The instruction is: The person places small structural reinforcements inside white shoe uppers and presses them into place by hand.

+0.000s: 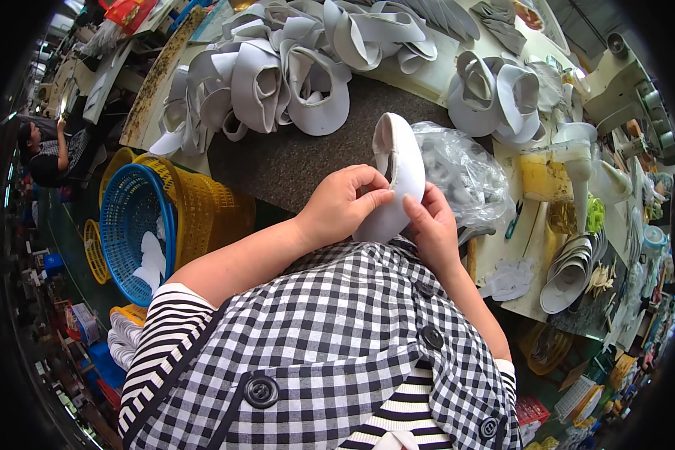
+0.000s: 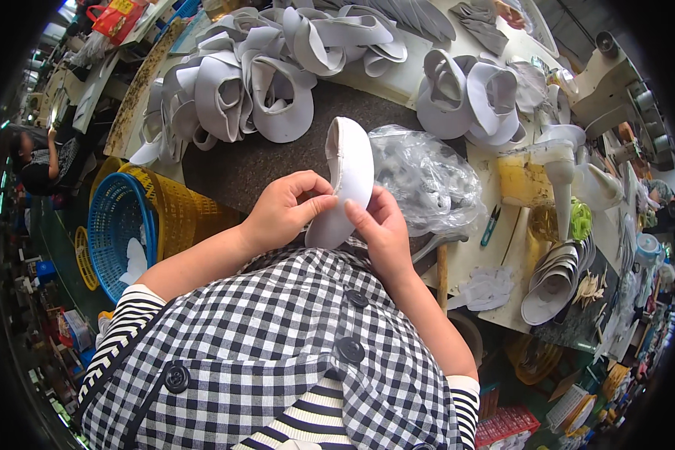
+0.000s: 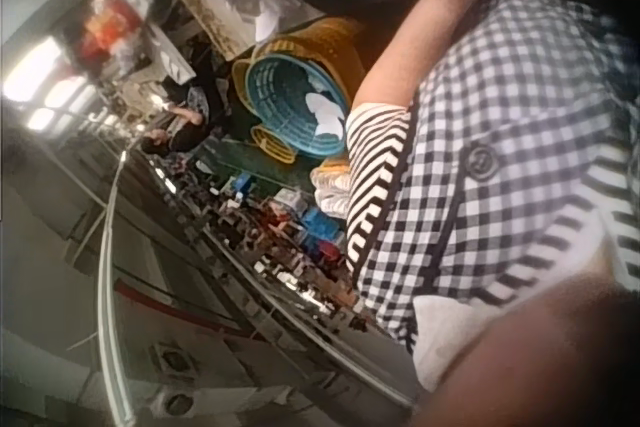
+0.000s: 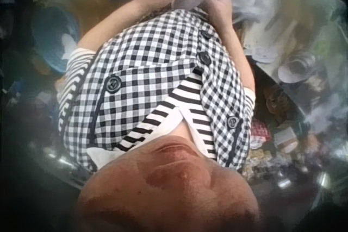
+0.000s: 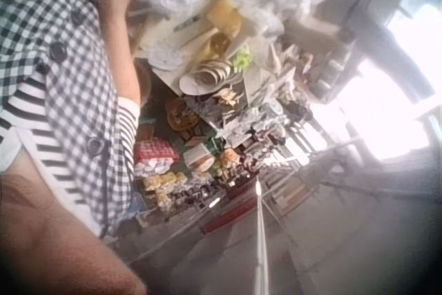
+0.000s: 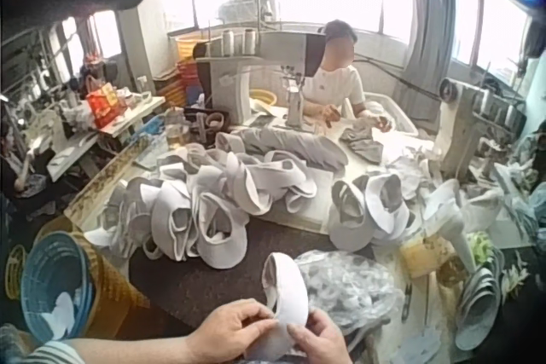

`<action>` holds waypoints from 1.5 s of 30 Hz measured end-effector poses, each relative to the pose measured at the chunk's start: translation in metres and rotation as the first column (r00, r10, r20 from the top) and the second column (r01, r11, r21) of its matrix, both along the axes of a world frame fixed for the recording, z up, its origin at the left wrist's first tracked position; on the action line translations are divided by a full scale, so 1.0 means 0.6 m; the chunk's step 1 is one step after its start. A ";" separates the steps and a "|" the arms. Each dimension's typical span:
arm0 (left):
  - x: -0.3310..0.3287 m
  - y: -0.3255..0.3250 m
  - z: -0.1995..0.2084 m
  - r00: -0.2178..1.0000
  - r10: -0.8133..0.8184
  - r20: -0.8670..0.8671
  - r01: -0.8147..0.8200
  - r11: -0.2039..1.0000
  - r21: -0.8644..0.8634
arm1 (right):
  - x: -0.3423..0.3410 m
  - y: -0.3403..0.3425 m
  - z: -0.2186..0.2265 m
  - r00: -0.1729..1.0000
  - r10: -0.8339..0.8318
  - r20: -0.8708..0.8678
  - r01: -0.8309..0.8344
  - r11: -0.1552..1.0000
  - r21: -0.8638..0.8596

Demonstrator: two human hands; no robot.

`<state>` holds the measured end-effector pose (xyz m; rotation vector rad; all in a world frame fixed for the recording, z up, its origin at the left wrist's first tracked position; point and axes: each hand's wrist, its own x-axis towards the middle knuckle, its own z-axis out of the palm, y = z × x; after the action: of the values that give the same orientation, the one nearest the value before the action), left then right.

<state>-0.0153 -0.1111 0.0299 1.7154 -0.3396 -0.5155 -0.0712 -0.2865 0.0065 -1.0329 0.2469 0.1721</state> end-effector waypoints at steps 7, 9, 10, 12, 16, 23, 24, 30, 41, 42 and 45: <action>0.018 -0.005 0.023 0.867 -0.256 0.427 0.147 0.951 0.271 | 0.014 0.002 0.003 0.998 -0.065 -0.002 0.065 0.998 -0.002; 0.016 -0.004 0.024 0.858 -0.266 0.438 0.153 0.949 0.275 | 0.011 0.005 -0.002 0.997 -0.082 0.013 0.082 0.997 -0.005; 0.013 -0.002 0.023 0.851 -0.273 0.448 0.158 0.948 0.278 | 0.010 0.006 -0.003 0.995 -0.096 0.025 0.096 0.995 -0.011; 0.010 0.001 0.017 0.855 -0.269 0.443 0.168 0.952 0.255 | 0.012 0.005 -0.001 0.995 -0.099 0.002 0.099 0.995 -0.007; 0.010 0.002 0.012 0.885 -0.288 0.366 0.224 0.952 0.208 | 0.013 0.005 -0.001 0.993 -0.118 -0.010 0.118 0.993 0.011; 0.019 -0.005 0.017 0.972 -0.221 0.077 0.203 0.960 0.195 | 0.020 0.005 -0.009 0.994 -0.110 -0.009 0.110 0.994 0.004; 0.019 -0.005 0.012 0.972 -0.223 0.068 0.210 0.965 0.158 | 0.020 0.006 -0.011 0.992 -0.125 0.002 0.125 0.992 -0.010; 0.018 0.007 -0.019 0.966 -0.252 0.065 0.251 0.968 0.024 | 0.021 0.002 -0.017 0.986 -0.153 -0.064 0.155 0.987 0.031; 0.030 0.007 -0.011 0.955 -0.291 -0.049 0.292 0.956 0.018 | 0.021 0.000 -0.022 0.987 -0.140 -0.072 0.143 0.989 0.039; 0.031 0.007 -0.010 0.953 -0.287 -0.098 0.290 0.957 0.009 | 0.023 -0.001 -0.023 0.986 -0.147 -0.076 0.149 0.989 0.020; 0.033 0.004 -0.019 0.948 -0.266 -0.176 0.273 0.962 0.015 | 0.025 0.001 -0.022 0.988 -0.142 -0.067 0.143 0.990 0.004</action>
<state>0.0043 -0.1085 0.0183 1.6562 -0.4441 -0.8709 -0.0560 -0.2857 -0.0068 -0.9980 0.3791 0.0784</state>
